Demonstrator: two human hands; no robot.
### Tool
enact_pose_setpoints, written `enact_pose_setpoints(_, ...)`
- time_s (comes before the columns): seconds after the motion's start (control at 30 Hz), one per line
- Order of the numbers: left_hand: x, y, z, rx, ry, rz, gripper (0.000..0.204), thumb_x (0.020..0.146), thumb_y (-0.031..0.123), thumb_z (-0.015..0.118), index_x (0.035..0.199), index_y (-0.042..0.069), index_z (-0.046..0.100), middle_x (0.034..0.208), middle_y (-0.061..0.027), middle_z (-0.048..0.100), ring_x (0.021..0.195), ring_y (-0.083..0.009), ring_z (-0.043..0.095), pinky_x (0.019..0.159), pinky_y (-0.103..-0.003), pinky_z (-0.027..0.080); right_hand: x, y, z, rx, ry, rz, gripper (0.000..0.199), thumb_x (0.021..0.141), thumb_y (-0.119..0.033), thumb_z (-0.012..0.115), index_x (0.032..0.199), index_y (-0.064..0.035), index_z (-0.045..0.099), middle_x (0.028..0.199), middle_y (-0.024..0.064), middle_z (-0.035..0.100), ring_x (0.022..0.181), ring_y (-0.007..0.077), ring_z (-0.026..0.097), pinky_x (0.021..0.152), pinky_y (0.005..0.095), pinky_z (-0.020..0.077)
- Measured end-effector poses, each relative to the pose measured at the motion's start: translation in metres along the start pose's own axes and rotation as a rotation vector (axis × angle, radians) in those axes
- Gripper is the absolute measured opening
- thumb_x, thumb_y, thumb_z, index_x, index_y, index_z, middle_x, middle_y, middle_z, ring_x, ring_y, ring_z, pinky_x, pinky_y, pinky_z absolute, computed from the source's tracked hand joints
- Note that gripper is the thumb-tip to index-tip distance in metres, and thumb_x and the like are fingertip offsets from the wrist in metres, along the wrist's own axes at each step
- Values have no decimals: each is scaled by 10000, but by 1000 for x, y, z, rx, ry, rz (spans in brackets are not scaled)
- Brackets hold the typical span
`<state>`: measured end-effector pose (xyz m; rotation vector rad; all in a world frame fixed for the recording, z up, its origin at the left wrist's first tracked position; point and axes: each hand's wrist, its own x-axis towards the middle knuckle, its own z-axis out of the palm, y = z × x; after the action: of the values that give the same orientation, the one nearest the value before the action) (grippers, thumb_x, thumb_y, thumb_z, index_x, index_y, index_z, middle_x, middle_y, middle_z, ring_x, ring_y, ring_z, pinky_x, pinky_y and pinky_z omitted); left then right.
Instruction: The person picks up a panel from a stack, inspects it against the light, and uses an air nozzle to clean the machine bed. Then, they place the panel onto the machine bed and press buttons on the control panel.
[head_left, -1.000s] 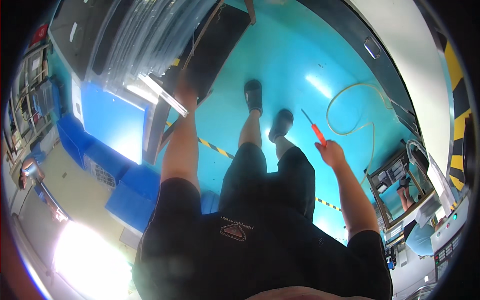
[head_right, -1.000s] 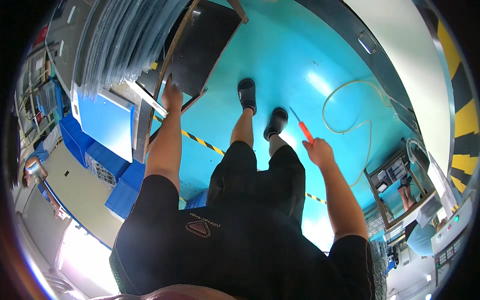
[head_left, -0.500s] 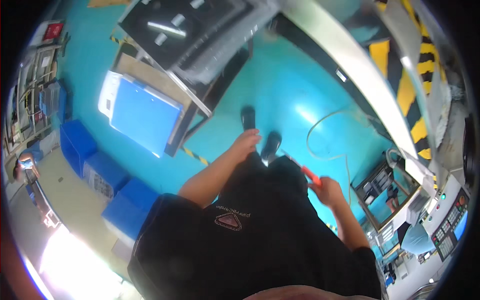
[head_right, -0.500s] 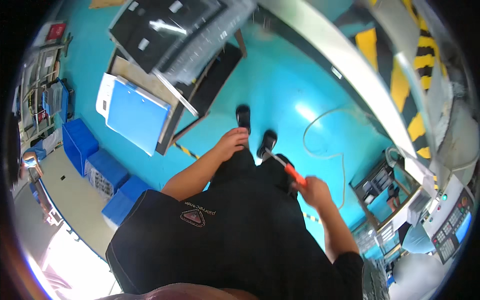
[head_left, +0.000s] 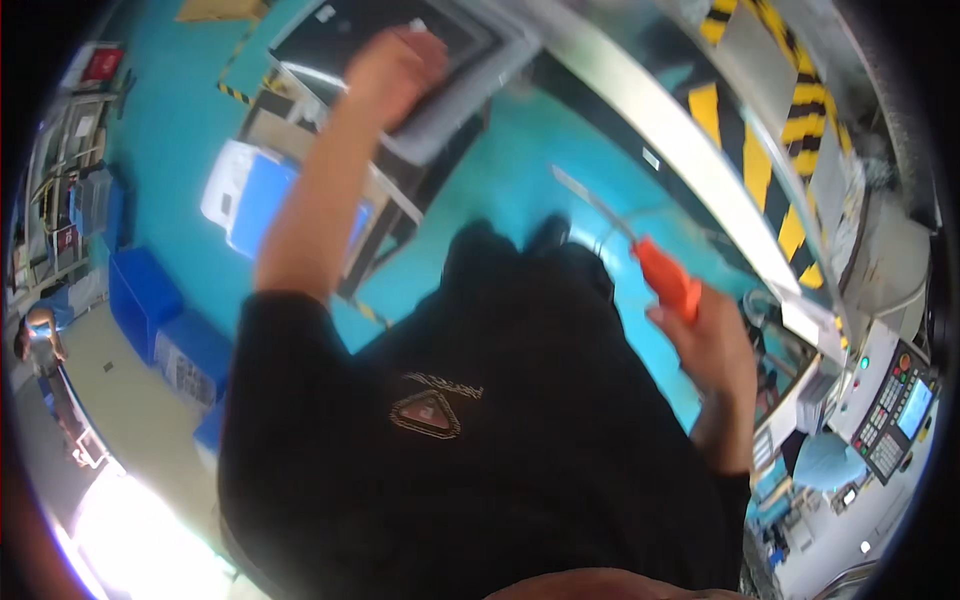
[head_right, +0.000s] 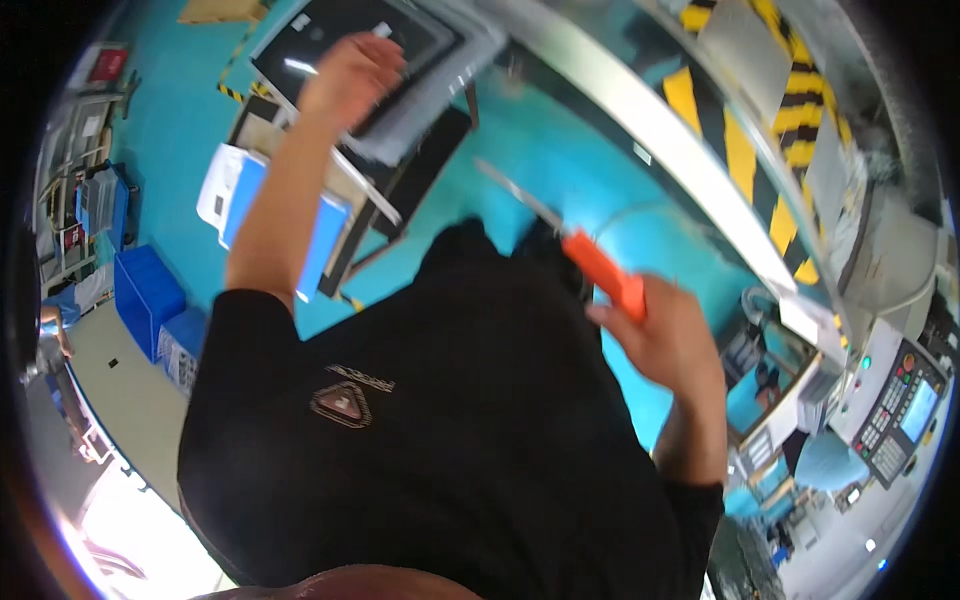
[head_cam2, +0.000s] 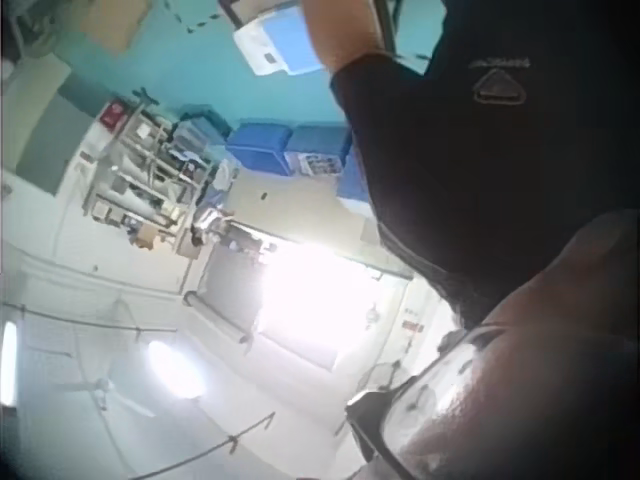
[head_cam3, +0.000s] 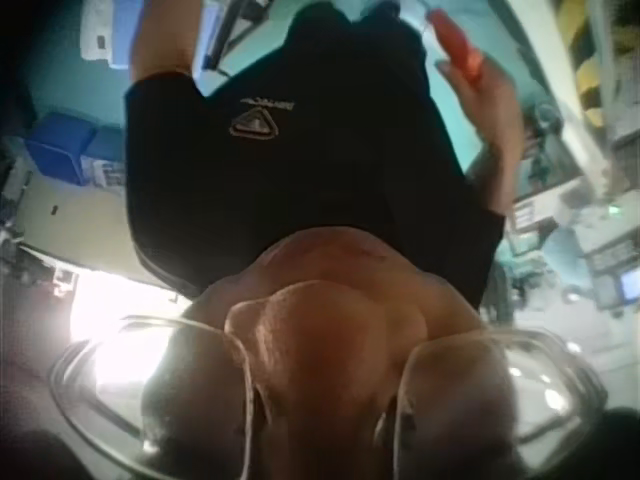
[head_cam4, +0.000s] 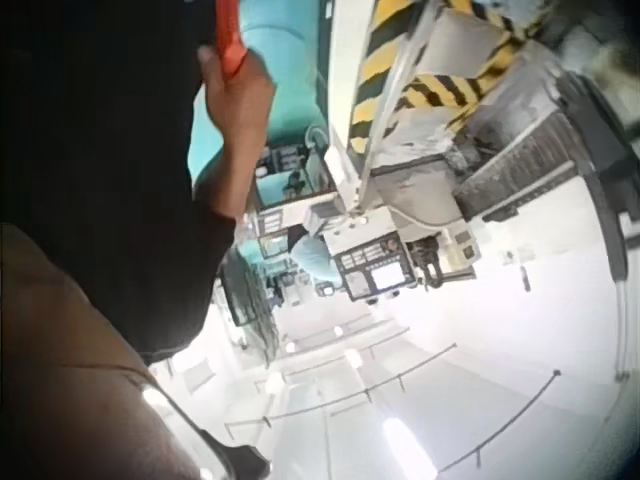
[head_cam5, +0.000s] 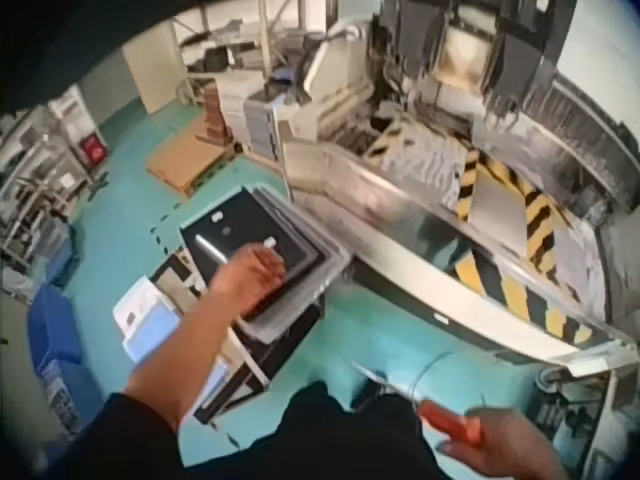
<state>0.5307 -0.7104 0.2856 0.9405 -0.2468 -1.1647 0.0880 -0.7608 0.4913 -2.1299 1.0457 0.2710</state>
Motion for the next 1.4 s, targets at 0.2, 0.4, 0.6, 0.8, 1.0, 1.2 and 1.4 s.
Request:
enact_pose_setpoints(0.2, 10, 57, -64, 421, 383, 200, 424, 852, 35, 557, 1273, -6, 527, 1233, -168, 616, 1167, -303, 579, 949, -364, 472, 96, 57, -50, 115, -76, -205, 392, 856, -387, 712, 880, -7, 623, 717, 180, 593, 686, 382, 589, 617, 430, 453)
enact_pose_setpoints(0.4, -43, 6, -76, 1054, 1294, -150, 492, 868, 330, 732, 1244, 73, 547, 922, -95, 617, 805, -206, 588, 666, -357, 501, 168, 149, -74, -124, -187, -252, 405, 882, -411, 654, 855, -7, 641, 763, 188, 619, 755, 378, 620, 667, 449, 465)
enact_pose_setpoints(0.6, -45, -2, -83, 545, 1020, -318, 370, 868, 455, 712, 909, 113, 579, 689, -30, 517, 595, -172, 533, 543, -282, 463, 209, 228, -32, -272, -471, -313, 406, 899, -403, 629, 855, 0, 645, 834, 197, 661, 790, 398, 642, 719, 484, 504)
enact_pose_setpoints(0.8, -9, -25, -62, 416, 959, -258, 281, 927, 392, 655, 951, 115, 616, 753, -37, 605, 608, -165, 557, 539, -287, 466, 214, 256, -49, -269, -553, -154, 429, 901, -415, 624, 856, 12, 646, 837, 212, 669, 806, 408, 643, 723, 486, 504)
enact_pose_setpoints(1.0, -30, 4, -70, 366, 743, -247, 277, 951, 299, 633, 1135, 91, 633, 1066, -35, 691, 950, -147, 656, 686, -272, 539, 178, 287, -159, 57, -662, -80, 452, 874, -474, 637, 979, -35, 669, 898, 227, 668, 873, 435, 632, 775, 487, 492)
enact_pose_setpoints(1.2, 7, 26, -33, 369, 968, -264, 181, 873, 317, 742, 894, 149, 679, 766, 23, 698, 635, -110, 655, 498, -218, 484, 115, 279, -342, 287, 196, 269, 369, 928, -352, 649, 1016, 6, 644, 806, 73, 652, 765, 176, 623, 690, 320, 482)
enact_pose_setpoints(1.4, 25, 45, -9, 417, 904, -394, 178, 891, 310, 722, 821, 179, 625, 653, 46, 594, 552, -106, 582, 476, -252, 477, 219, 271, -322, -361, 125, 323, 394, 928, -398, 588, 954, -9, 646, 878, 239, 646, 853, 447, 603, 750, 489, 469)
